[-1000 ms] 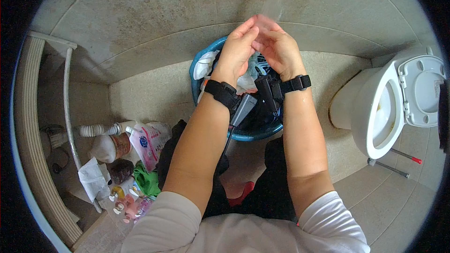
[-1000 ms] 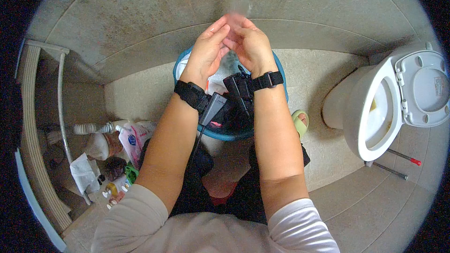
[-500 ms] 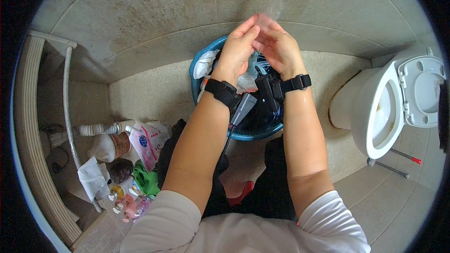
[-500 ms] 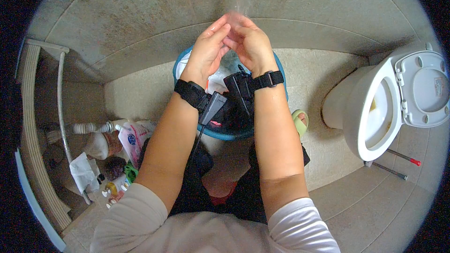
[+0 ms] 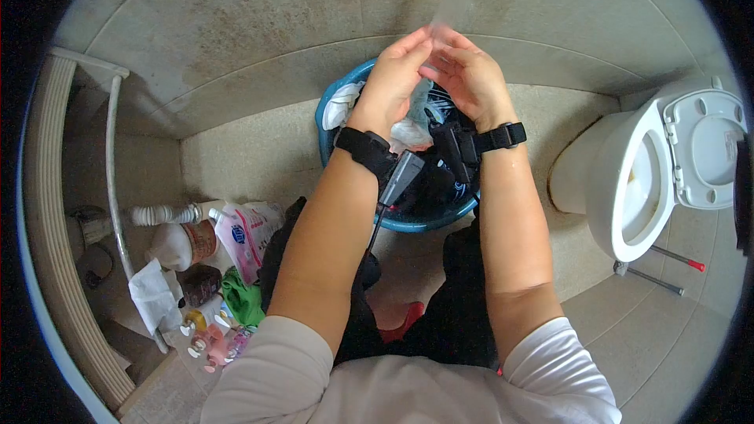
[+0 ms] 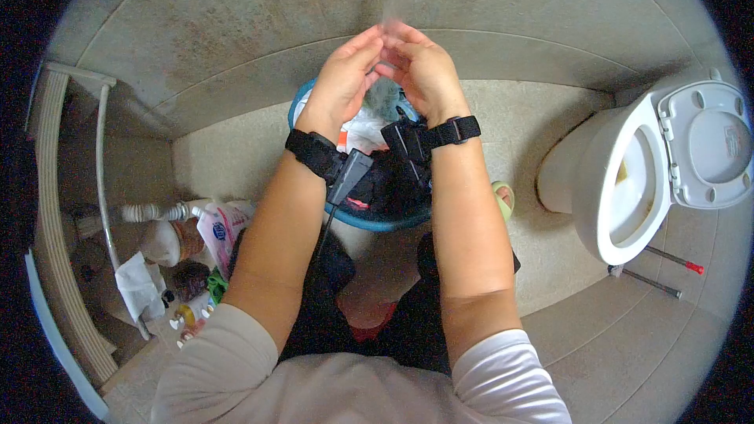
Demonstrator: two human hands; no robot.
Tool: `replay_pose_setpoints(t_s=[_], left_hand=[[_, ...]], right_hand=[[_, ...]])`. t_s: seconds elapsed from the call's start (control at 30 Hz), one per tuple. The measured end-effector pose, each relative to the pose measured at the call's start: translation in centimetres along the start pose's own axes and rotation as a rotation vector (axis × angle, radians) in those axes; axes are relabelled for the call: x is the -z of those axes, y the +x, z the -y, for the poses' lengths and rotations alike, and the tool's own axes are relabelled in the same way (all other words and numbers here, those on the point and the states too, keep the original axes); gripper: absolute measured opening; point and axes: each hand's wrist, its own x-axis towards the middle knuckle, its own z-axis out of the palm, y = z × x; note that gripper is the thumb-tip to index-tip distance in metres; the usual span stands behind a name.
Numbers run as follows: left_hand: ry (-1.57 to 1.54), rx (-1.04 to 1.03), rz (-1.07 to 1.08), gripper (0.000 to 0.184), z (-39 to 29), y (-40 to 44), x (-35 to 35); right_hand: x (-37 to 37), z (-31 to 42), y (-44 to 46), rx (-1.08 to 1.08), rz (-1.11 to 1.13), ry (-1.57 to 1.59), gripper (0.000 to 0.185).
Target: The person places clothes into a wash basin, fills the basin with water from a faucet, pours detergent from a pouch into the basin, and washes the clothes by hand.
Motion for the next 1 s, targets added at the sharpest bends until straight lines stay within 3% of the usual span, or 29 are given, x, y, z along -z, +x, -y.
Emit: replay_pose_setpoints(t_s=[0.4,0.57,0.77,1.0], left_hand=[[0.026,-0.039,0.031,0.041,-0.8,-0.8,0.1],[-0.098,-0.032,-0.014,0.04,-1.0,-1.1,-0.5],[-0.296,-0.045,-0.099,0.037,-0.3,-0.1,-0.7],[-0.421,-0.125,-0.071,0.032,1.0,1.0,-1.4]], right_hand=[[-0.2,0.6,-0.7,0.044,0.063,0.047,0.031],[-0.5,-0.6,-0.3,0.086,0.059,0.158,0.031],[0.0,-1.8,1.0,0.116,-0.166,0.415,0.023],[-0.2,-1.1,0.9,0.123,-0.106,0.459,0.02]])
